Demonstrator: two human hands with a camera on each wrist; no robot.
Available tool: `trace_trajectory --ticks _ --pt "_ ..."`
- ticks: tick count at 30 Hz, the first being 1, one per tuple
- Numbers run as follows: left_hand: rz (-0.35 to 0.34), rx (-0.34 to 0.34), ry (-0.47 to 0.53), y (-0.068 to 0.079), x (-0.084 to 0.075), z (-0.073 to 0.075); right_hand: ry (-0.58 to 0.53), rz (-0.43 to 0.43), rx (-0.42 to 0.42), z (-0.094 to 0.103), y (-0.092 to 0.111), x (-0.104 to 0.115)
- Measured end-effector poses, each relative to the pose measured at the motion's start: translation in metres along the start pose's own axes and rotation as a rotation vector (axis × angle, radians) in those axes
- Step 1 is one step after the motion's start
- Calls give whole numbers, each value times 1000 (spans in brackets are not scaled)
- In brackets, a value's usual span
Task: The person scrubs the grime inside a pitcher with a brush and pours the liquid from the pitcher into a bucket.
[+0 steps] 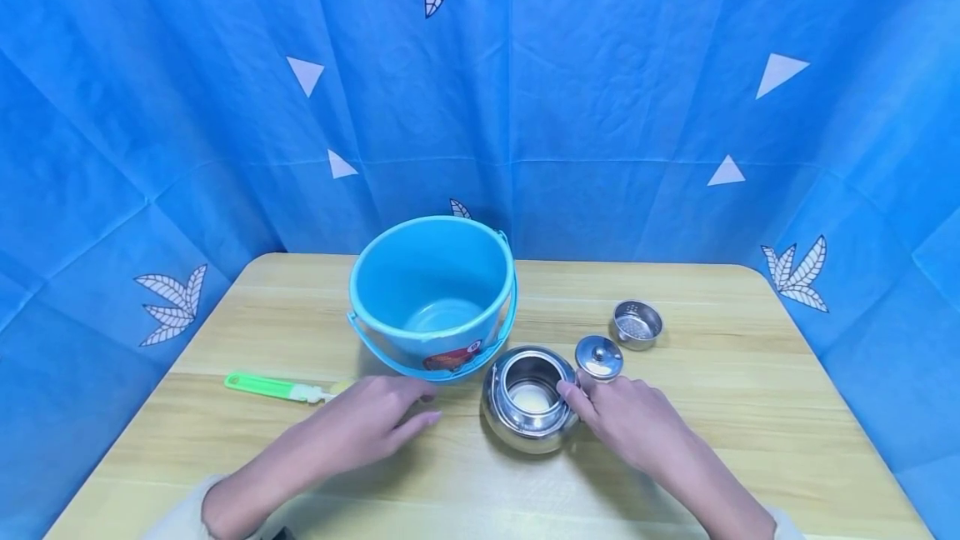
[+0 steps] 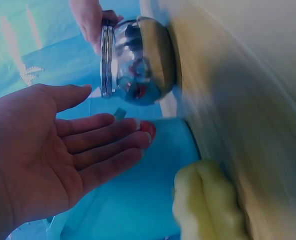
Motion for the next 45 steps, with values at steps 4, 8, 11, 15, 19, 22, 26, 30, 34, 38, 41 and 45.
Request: trace_trajectory --ticks 4,8,11,15,19,22,26,30,34,38,41,45 --pt "-6 13 -9 -6 -4 -7 0 -3 6 0 0 0" --pt "-19 12 -25 -10 -7 -12 -2 7 15 0 -1 1" --pt "-30 10 -30 -14 -11 -15 -3 5 17 0 -1 1" --pt "-29 19 -31 -19 -15 -17 0 -8 14 0 0 0" --pt "-1 33 16 -25 -18 -18 3 -2 10 0 0 1" --pt "17 41 41 -30 -21 -19 4 0 11 0 -1 1" --pt "17 52 60 -36 -26 -23 7 -3 9 1 -1 0" --pt "29 58 89 -42 -27 -28 10 -7 9 1 -1 -1" --pt "76 58 101 -46 -28 -34 7 -4 5 0 -1 -1" --pt "118 67 112 -49 -27 -40 2 -7 6 1 -1 -1" --pt "133 71 121 -51 -27 -43 -4 -10 13 0 -1 -1" --pt "145 73 121 -53 -29 -46 -7 -17 19 -1 -1 -1"
Point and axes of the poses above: each hand's wrist, its own y-axis away from the middle knuckle, its own z-axis out of the back of the hand, x = y × z, the point moved 6 cm from there along -y, towards the middle knuckle, and after that the axes turned 6 degrees about y, right-handed, at the moved point
